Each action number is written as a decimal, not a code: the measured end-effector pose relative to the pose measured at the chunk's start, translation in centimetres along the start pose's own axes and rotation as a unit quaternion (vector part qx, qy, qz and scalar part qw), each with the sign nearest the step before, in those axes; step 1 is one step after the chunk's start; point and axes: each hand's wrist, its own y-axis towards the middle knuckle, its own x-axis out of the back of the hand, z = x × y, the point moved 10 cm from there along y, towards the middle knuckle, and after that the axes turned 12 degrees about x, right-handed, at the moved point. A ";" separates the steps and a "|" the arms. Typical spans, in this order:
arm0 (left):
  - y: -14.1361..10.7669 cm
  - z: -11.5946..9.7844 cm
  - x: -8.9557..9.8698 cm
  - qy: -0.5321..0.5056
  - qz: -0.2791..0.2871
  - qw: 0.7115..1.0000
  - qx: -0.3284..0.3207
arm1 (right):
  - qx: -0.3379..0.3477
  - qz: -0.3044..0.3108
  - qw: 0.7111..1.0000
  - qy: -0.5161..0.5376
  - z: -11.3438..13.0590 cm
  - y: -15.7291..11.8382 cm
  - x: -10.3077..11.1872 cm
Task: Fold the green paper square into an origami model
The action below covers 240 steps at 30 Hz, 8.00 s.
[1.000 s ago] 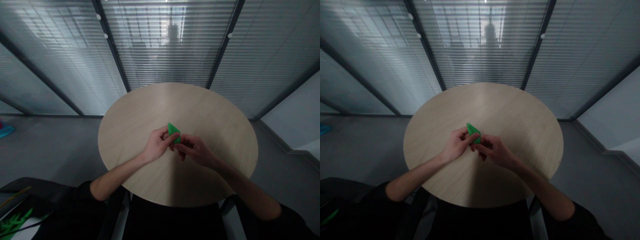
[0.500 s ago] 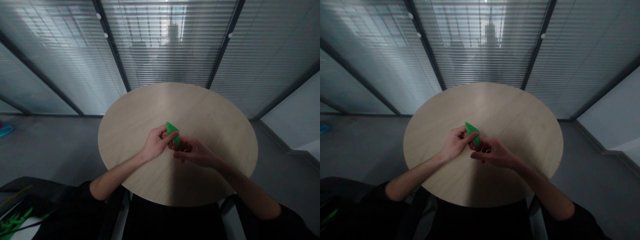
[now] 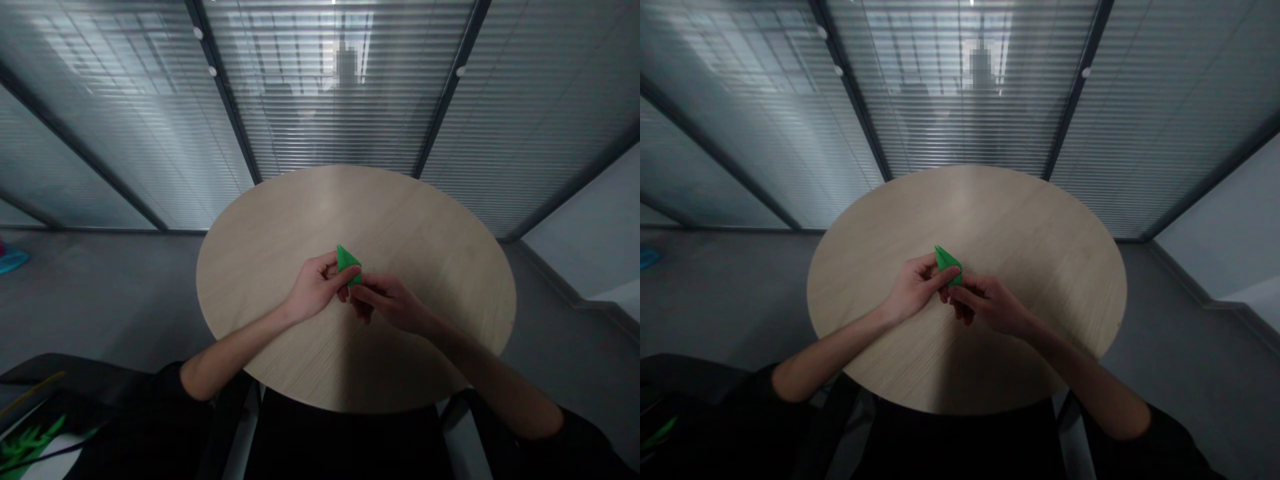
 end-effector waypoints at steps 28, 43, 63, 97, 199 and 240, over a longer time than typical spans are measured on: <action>0.3 0.4 0.4 -0.083 -0.003 0.997 -0.006 | 0.029 -0.095 0.995 -0.033 0.6 0.2 2.3; -0.1 -0.5 0.0 -0.050 0.007 0.997 -0.050 | 0.043 -0.150 0.987 -0.026 0.8 0.1 3.5; 0.1 0.0 -0.4 -0.089 0.052 0.995 -0.004 | -0.002 -0.164 0.985 0.045 0.4 0.1 3.3; -2.2 -3.2 -0.6 0.223 0.010 0.948 -0.227 | 0.023 -0.181 0.982 -0.040 0.9 0.0 5.3; -0.7 -1.5 1.1 -0.056 -0.027 0.994 -0.091 | 0.181 -0.173 0.963 -0.097 5.0 -0.9 3.9; -1.6 -2.2 0.8 0.031 -0.034 0.989 -0.142 | 0.259 -0.189 0.916 -0.241 6.6 -1.5 3.6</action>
